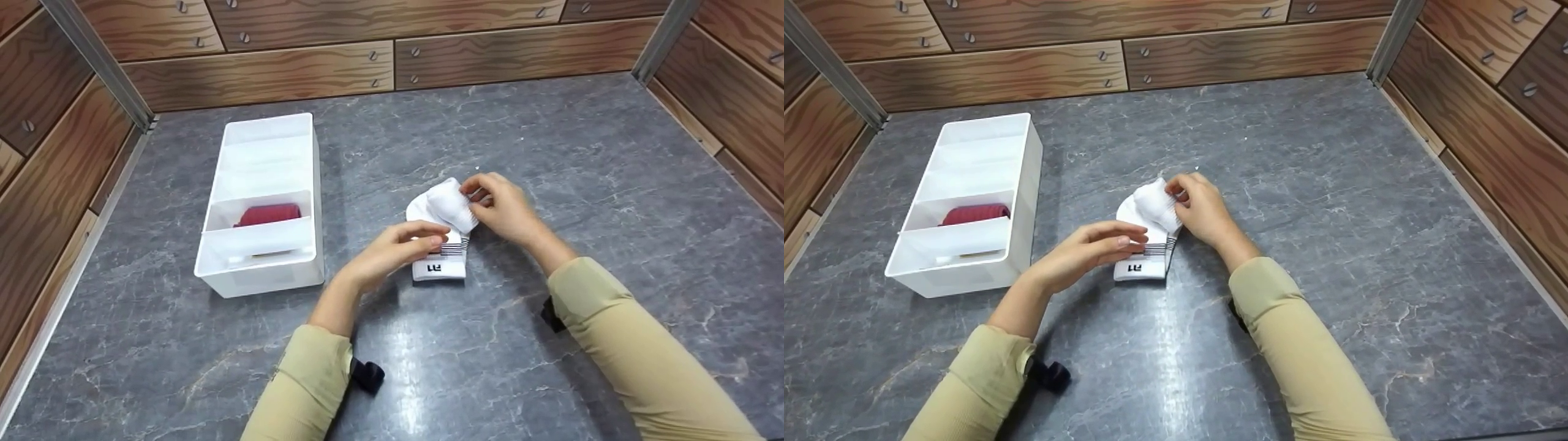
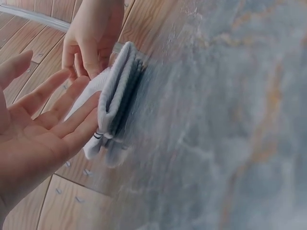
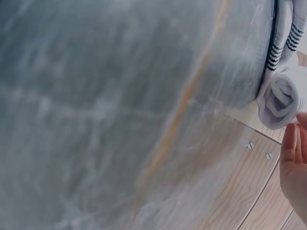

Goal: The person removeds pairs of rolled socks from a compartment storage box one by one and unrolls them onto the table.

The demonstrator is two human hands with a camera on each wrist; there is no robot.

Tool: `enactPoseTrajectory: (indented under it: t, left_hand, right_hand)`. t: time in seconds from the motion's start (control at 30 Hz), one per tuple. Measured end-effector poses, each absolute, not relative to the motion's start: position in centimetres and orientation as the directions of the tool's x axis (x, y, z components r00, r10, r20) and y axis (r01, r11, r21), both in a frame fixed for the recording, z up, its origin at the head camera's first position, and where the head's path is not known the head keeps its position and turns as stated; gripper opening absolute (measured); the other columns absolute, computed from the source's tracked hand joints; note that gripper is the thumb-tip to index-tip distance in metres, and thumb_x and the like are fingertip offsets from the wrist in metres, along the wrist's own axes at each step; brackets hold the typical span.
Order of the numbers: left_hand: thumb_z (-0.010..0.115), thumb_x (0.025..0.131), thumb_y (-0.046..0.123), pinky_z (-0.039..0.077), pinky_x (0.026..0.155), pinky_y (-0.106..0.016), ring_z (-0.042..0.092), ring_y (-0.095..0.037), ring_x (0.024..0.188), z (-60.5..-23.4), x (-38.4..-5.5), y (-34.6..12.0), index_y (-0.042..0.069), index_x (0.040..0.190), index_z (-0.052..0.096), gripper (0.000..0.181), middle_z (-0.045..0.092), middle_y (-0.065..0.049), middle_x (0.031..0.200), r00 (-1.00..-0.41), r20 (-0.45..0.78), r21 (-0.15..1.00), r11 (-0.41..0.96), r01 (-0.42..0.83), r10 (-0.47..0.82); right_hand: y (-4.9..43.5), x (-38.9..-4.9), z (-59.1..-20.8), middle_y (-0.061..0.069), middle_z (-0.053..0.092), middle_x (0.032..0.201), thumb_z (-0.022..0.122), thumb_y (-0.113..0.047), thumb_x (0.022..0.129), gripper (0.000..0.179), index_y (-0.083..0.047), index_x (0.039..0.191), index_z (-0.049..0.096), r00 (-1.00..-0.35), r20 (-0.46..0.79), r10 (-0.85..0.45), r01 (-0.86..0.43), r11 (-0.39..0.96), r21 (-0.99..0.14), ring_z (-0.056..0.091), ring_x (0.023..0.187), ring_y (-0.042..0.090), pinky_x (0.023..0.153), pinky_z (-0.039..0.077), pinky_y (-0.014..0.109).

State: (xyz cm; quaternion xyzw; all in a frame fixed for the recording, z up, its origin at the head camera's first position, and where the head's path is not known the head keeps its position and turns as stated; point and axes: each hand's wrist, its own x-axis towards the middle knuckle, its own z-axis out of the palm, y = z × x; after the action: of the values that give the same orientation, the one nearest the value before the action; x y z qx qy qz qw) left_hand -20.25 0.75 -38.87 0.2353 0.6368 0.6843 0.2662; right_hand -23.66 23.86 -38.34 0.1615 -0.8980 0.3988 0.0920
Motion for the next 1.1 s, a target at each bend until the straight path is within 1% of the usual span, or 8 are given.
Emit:
enactPoseTrajectory:
  t: [0.13, 0.2, 0.3, 0.43, 0.53, 0.63, 0.83, 1.1]
  left_hand:
    - [0.057, 0.096, 0.017, 0.041, 0.101, -0.037, 0.051, -0.032, 0.120, -38.7, -20.8, 1.0, -0.004, 0.129, 0.054, 0.040, 0.054, -0.021, 0.129, -0.756, 0.012, 1.000, -0.023, -0.003, 0.654]
    - [0.057, 0.096, 0.018, 0.042, 0.100, -0.036, 0.052, -0.031, 0.119, -38.6, -21.1, 1.2, -0.004, 0.129, 0.055, 0.040, 0.056, -0.020, 0.128, -0.763, 0.029, 1.000, -0.010, 0.029, 0.646]
    - [0.058, 0.095, 0.017, 0.043, 0.099, -0.034, 0.054, -0.027, 0.116, -38.5, -21.6, 1.5, -0.003, 0.127, 0.057, 0.038, 0.058, -0.018, 0.126, -0.774, 0.030, 0.999, 0.016, 0.052, 0.632]
    - [0.060, 0.095, 0.019, 0.044, 0.096, -0.028, 0.057, -0.020, 0.113, -38.4, -21.8, 1.9, 0.000, 0.127, 0.059, 0.037, 0.061, -0.015, 0.124, -0.774, 0.002, 0.991, 0.101, 0.085, 0.633]
    - [0.061, 0.094, 0.021, 0.043, 0.095, -0.025, 0.058, -0.014, 0.110, -38.3, -21.7, 2.1, 0.001, 0.127, 0.059, 0.038, 0.062, -0.014, 0.123, -0.765, -0.019, 0.978, 0.170, 0.119, 0.643]
    - [0.061, 0.094, 0.022, 0.044, 0.094, -0.025, 0.058, -0.013, 0.110, -38.3, -21.6, 2.1, 0.001, 0.128, 0.058, 0.040, 0.063, -0.013, 0.121, -0.755, -0.042, 0.971, 0.206, 0.124, 0.655]
    - [0.061, 0.093, 0.025, 0.046, 0.091, -0.027, 0.059, -0.014, 0.107, -38.1, -21.1, 1.6, 0.002, 0.128, 0.058, 0.041, 0.065, -0.008, 0.117, -0.728, -0.091, 0.962, 0.248, 0.111, 0.680]
    - [0.062, 0.093, 0.027, 0.047, 0.089, -0.027, 0.061, -0.012, 0.103, -37.9, -20.1, 1.0, 0.003, 0.127, 0.059, 0.042, 0.067, -0.005, 0.112, -0.716, -0.114, 0.948, 0.290, 0.129, 0.689]
  right_hand:
    - [23.6, -23.5, -38.1, 0.017, 0.059, 0.108, 0.061, -0.005, 0.088, 0.023, 0.003, 0.110, 0.061, -0.947, 0.241, -0.212, -0.320, 0.668, -0.672, 0.060, 0.095, 0.030, 0.083, 0.051, 0.040]
    - [23.5, -23.5, -38.0, 0.017, 0.057, 0.109, 0.068, -0.015, 0.088, 0.030, 0.002, 0.111, 0.059, -0.954, 0.215, -0.208, -0.299, 0.685, -0.664, 0.059, 0.096, 0.030, 0.083, 0.051, 0.040]
    - [23.2, -23.5, -38.1, 0.017, 0.056, 0.109, 0.080, -0.021, 0.079, 0.046, 0.002, 0.111, 0.056, -0.955, 0.208, -0.213, -0.297, 0.711, -0.638, 0.059, 0.096, 0.031, 0.082, 0.051, 0.039]
    - [23.0, -23.6, -38.4, 0.019, 0.055, 0.108, 0.086, -0.016, 0.070, 0.056, 0.004, 0.111, 0.053, -0.949, 0.226, -0.220, -0.314, 0.729, -0.608, 0.059, 0.096, 0.032, 0.082, 0.050, 0.040]
    - [23.1, -23.7, -38.4, 0.020, 0.055, 0.110, 0.083, -0.014, 0.073, 0.054, 0.004, 0.114, 0.052, -0.953, 0.217, -0.211, -0.301, 0.726, -0.618, 0.058, 0.096, 0.032, 0.083, 0.050, 0.042]
    - [23.2, -23.8, -38.3, 0.023, 0.056, 0.114, 0.076, -0.011, 0.078, 0.053, 0.005, 0.120, 0.048, -0.965, 0.181, -0.192, -0.263, 0.697, -0.667, 0.057, 0.099, 0.035, 0.087, 0.048, 0.044]
    - [23.8, -23.5, -37.9, 0.027, 0.054, 0.123, 0.064, -0.013, 0.086, 0.052, 0.003, 0.129, 0.041, -0.991, 0.055, -0.124, -0.122, 0.632, -0.765, 0.055, 0.109, 0.039, 0.094, 0.045, 0.046]
    - [24.6, -23.5, -37.9, 0.026, 0.054, 0.126, 0.058, -0.021, 0.092, 0.048, 0.001, 0.131, 0.042, -0.998, -0.024, -0.060, -0.020, 0.643, -0.765, 0.054, 0.113, 0.038, 0.096, 0.044, 0.045]
